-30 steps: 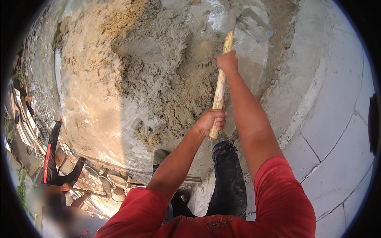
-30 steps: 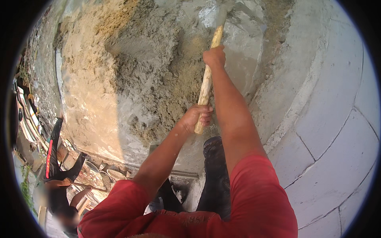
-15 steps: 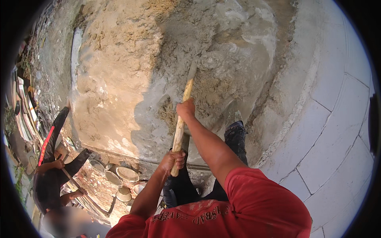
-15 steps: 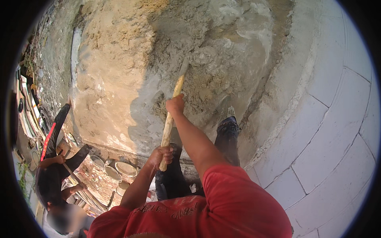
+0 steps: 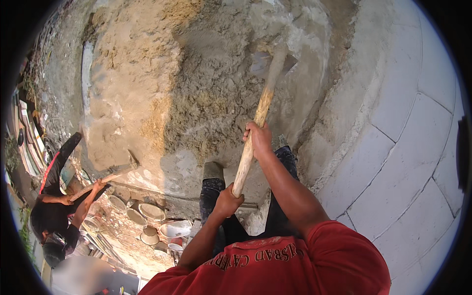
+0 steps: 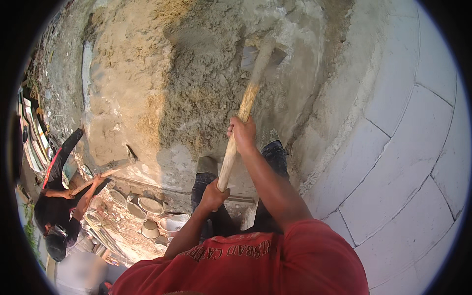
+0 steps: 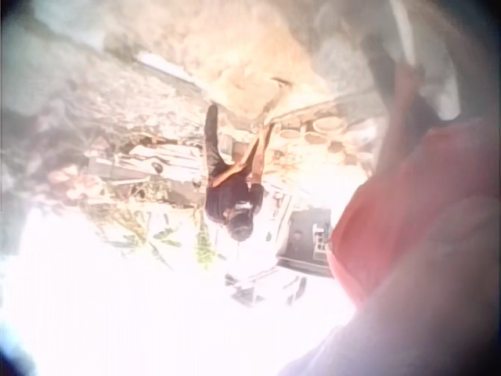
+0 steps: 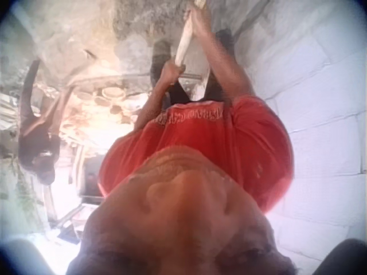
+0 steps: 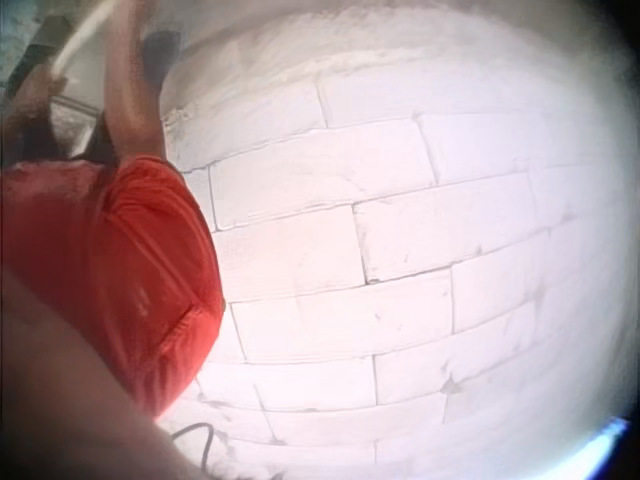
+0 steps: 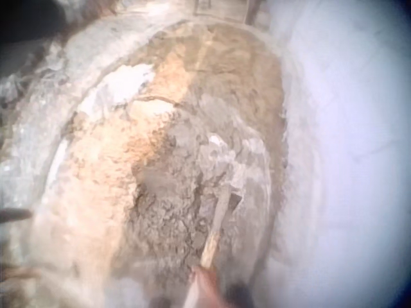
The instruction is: The person mixes a large pile of wet concrete on the ground using a long-handled hoe, turning the mixture over and pulling it toward themselves.
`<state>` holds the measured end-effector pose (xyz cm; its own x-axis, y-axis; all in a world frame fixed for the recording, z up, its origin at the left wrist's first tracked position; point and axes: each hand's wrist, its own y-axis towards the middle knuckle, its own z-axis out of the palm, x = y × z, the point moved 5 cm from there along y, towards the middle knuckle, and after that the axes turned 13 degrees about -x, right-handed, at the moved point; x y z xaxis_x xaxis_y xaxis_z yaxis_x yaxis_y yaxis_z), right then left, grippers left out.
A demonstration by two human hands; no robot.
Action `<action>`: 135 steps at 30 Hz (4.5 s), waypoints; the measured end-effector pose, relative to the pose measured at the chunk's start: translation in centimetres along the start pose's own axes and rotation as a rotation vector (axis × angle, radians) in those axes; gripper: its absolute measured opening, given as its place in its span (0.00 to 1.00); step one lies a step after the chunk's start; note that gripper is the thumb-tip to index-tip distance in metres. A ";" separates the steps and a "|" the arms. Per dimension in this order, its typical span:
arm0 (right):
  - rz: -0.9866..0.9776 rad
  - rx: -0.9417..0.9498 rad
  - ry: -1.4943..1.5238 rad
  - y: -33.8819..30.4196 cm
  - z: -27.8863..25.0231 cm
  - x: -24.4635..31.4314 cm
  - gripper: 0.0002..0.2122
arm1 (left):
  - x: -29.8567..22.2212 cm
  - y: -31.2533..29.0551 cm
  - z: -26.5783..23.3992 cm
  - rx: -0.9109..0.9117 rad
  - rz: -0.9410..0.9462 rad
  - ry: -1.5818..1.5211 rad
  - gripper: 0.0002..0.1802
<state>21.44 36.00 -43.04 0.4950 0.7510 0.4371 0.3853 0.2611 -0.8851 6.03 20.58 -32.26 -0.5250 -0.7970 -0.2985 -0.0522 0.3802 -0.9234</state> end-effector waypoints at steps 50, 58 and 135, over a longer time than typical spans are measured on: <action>0.169 -0.397 0.136 -4.0 -0.2 -24.7 0.17 | 15.1 0.8 -12.5 0.021 0.169 0.748 0.22; 0.175 -0.195 0.129 -25.4 8.3 -30.6 0.16 | 24.4 -15.9 -24.2 -0.106 0.096 0.642 0.20; -0.243 0.353 -1.080 -0.5 19.0 -9.0 0.18 | 3.6 -1.0 1.0 -0.202 -0.390 -0.766 0.15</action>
<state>2.02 40.60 -49.57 -0.5494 0.7399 0.3882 0.0566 0.4965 -0.8662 5.03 16.84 -32.61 0.2710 -0.9554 -0.1174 -0.2957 0.0334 -0.9547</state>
